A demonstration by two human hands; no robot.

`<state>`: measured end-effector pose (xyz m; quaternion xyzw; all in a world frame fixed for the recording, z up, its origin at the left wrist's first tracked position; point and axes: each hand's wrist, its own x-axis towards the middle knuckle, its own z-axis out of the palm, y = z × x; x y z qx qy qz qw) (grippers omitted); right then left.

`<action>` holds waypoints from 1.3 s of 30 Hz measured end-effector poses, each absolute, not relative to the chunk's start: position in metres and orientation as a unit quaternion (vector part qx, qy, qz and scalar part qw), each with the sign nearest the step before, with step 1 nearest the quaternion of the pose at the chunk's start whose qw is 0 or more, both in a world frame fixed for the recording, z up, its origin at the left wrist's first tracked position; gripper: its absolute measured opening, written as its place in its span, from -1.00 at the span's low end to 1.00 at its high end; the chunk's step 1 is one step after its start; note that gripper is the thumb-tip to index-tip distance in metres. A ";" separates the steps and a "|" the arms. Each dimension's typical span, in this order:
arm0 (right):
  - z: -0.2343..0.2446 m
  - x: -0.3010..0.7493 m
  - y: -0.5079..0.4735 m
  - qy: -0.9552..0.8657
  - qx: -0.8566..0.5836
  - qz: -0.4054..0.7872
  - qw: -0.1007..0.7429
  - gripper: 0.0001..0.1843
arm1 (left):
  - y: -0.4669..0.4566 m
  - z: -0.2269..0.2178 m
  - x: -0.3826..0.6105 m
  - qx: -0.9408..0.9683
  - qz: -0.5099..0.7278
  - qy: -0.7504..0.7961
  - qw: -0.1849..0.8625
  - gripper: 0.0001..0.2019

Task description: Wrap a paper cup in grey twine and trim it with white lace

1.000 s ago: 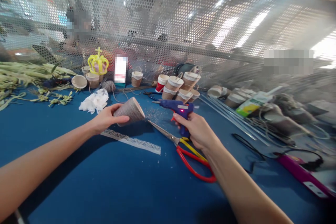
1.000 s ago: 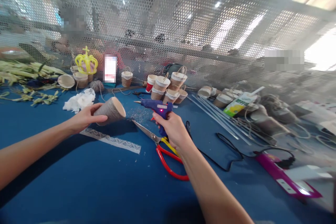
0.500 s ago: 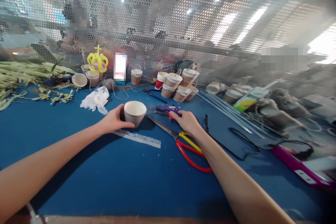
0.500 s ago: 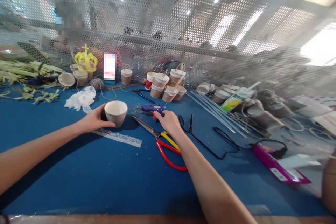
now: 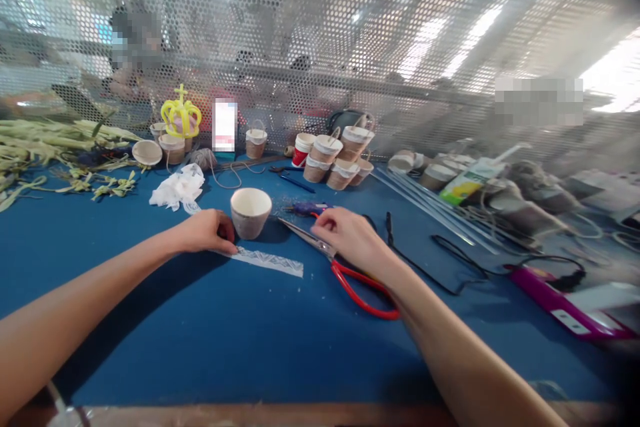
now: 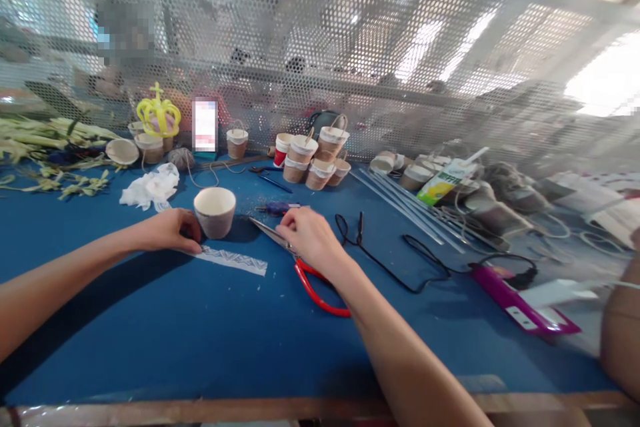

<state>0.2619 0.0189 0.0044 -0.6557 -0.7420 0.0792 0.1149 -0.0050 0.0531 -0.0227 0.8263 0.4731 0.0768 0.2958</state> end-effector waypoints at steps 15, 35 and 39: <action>-0.006 0.236 -0.002 -0.801 -0.552 0.214 0.089 -0.89 | 0.047 0.001 -0.014 0.815 0.040 0.413 0.405 -0.85; 0.007 0.207 -0.006 -0.764 -0.496 0.305 0.278 -0.89 | 0.046 0.012 -0.029 0.781 0.045 0.369 0.502 -0.85; 0.009 0.197 -0.007 -0.757 -0.491 0.320 0.290 -0.88 | 0.044 0.019 -0.036 0.746 0.077 0.347 0.563 -0.84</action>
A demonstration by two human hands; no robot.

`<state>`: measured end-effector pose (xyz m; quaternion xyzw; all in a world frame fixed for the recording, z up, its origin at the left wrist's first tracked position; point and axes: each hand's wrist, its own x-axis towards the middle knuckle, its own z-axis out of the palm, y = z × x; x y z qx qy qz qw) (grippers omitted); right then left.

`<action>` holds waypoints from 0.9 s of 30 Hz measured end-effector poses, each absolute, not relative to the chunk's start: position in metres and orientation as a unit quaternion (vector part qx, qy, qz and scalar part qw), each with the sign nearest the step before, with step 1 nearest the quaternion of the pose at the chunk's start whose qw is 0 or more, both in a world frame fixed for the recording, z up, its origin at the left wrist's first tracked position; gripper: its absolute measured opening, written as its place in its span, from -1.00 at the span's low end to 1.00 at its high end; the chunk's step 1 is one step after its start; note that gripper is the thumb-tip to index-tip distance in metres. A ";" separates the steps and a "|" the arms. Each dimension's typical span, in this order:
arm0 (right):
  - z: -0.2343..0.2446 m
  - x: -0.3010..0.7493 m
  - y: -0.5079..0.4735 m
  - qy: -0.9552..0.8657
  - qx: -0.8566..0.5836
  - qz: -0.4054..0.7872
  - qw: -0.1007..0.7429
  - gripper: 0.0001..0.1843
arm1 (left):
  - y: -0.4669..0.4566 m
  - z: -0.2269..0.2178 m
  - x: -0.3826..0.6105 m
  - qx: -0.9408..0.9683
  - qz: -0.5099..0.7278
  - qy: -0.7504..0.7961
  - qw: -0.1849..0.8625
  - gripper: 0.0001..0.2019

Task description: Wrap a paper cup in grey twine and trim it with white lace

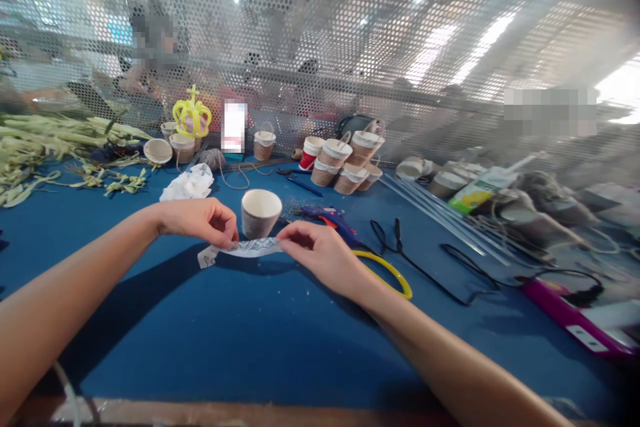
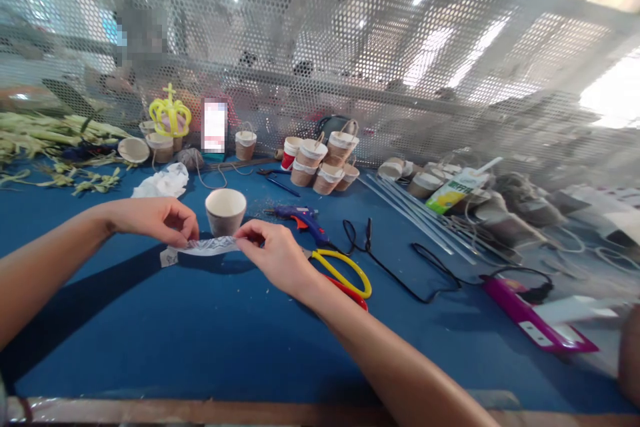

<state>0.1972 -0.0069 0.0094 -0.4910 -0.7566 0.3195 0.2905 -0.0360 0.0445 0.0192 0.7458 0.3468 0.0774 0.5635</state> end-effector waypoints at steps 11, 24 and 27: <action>0.010 0.172 -0.010 -0.754 -0.488 0.282 0.337 -0.91 | 0.044 0.011 -0.036 0.686 0.081 0.371 0.620 -0.73; 0.003 0.159 -0.006 -0.793 -0.468 0.081 0.382 -0.92 | 0.052 0.015 -0.046 0.832 0.130 0.397 0.366 -0.70; 0.001 0.157 -0.004 -0.805 -0.453 0.046 0.381 -0.91 | 0.055 0.011 -0.047 0.851 0.143 0.400 0.309 -0.67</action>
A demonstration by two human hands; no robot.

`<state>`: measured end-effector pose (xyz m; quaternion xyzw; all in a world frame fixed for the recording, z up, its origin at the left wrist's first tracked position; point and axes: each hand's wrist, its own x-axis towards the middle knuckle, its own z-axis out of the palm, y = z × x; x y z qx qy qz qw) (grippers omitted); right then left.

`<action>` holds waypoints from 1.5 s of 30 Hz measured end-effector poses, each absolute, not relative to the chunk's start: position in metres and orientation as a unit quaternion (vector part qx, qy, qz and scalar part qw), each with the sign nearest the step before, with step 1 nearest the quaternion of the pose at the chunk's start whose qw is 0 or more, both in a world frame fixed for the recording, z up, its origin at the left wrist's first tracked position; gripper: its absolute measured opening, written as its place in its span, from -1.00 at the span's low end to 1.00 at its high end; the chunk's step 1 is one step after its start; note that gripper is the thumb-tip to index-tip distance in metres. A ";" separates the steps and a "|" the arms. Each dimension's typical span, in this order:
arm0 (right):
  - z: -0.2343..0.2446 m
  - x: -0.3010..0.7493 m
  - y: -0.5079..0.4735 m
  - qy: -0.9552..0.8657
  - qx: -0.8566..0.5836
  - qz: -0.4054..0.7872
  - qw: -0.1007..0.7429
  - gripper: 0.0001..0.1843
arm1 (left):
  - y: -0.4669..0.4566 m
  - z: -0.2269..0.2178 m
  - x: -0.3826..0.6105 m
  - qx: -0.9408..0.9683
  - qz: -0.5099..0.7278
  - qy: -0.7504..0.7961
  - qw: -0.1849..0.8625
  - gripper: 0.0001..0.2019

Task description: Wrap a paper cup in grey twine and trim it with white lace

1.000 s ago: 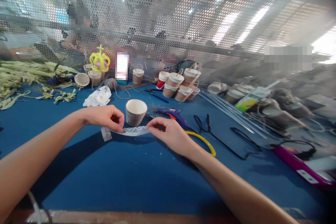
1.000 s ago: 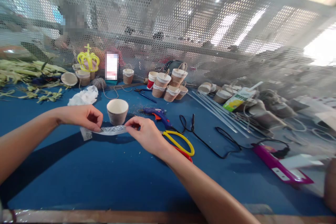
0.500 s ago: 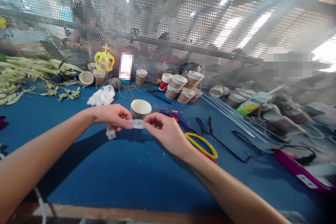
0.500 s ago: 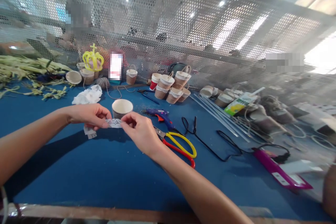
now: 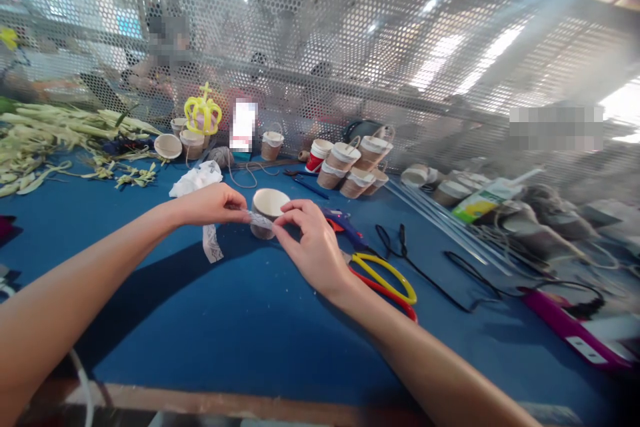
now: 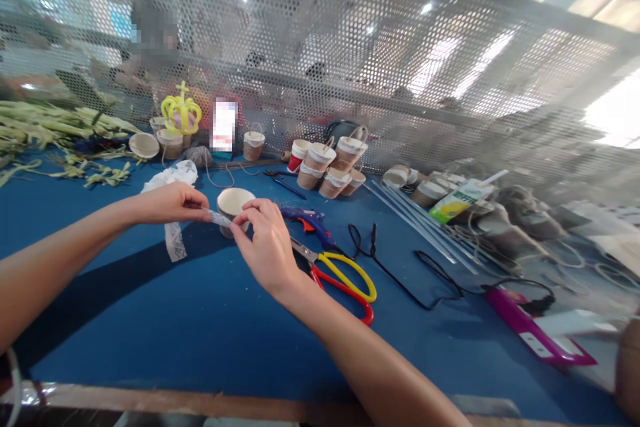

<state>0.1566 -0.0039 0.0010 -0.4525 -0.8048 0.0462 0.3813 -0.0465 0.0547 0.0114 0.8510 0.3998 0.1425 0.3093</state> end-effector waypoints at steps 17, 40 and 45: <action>-0.006 0.154 0.007 -0.795 -0.480 0.065 0.365 -0.90 | 0.062 0.002 -0.046 0.851 0.184 0.426 0.246 -0.68; -0.010 0.152 0.010 -0.795 -0.479 0.042 0.369 -0.88 | 0.066 0.000 -0.050 0.860 0.200 0.411 0.227 -0.67; -0.010 0.150 0.011 -0.789 -0.483 0.047 0.375 -0.89 | 0.070 -0.004 -0.048 0.862 0.202 0.410 0.221 -0.69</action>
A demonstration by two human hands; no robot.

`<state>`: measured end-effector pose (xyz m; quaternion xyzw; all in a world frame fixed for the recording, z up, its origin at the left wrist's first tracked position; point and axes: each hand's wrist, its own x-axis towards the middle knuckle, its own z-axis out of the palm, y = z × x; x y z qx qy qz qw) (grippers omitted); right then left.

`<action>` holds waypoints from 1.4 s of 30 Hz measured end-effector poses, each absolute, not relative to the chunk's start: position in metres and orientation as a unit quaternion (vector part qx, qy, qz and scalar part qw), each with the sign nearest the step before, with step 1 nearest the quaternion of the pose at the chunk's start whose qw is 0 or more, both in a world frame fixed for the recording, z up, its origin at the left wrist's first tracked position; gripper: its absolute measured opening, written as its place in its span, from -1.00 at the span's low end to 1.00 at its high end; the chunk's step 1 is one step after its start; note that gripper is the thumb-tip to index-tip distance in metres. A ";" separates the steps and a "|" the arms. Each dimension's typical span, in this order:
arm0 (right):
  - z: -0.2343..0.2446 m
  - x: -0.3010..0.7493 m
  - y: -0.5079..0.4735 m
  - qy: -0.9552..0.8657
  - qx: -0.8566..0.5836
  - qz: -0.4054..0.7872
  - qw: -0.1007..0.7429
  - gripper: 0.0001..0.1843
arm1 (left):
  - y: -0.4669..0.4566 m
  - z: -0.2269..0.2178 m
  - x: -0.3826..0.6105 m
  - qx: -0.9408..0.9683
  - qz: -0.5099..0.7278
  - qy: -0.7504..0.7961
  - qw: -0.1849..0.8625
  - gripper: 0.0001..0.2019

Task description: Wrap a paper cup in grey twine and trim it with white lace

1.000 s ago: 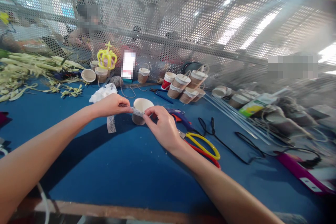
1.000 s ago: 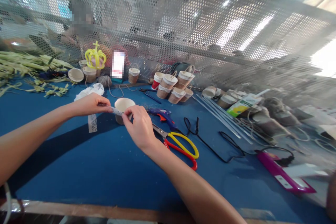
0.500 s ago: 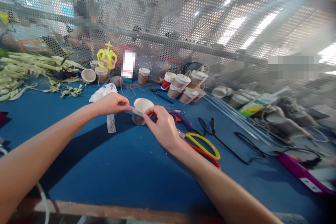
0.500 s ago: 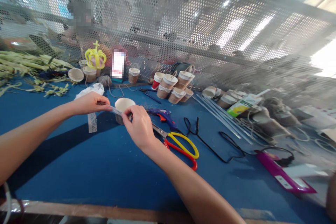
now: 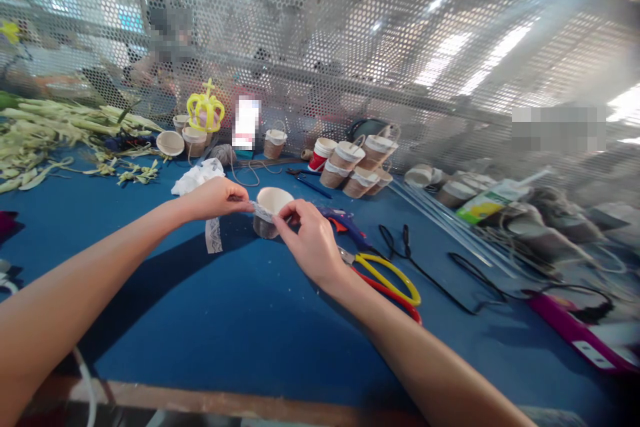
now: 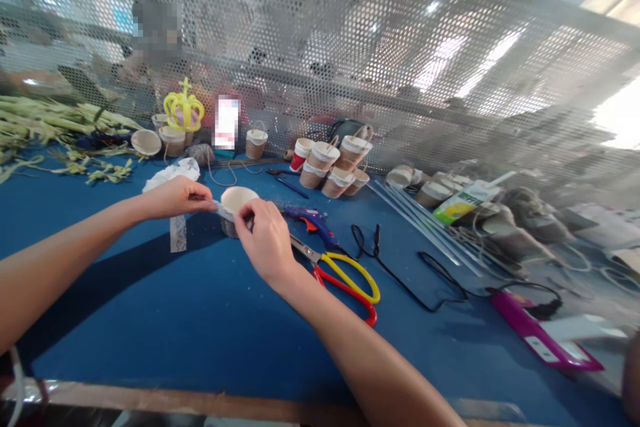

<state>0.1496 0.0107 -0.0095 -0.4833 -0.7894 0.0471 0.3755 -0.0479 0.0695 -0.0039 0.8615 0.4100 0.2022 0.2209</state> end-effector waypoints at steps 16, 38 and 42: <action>-0.002 0.161 0.009 -0.744 -0.477 0.228 0.408 -0.90 | 0.064 0.002 -0.045 0.850 0.213 0.367 0.312 -0.68; 0.014 0.175 -0.003 -0.708 -0.477 0.355 0.381 -0.84 | 0.048 0.013 -0.038 0.836 0.170 0.347 0.389 -0.68; 0.015 0.176 -0.003 -0.704 -0.475 0.360 0.385 -0.86 | 0.048 0.012 -0.038 0.835 0.176 0.338 0.397 -0.70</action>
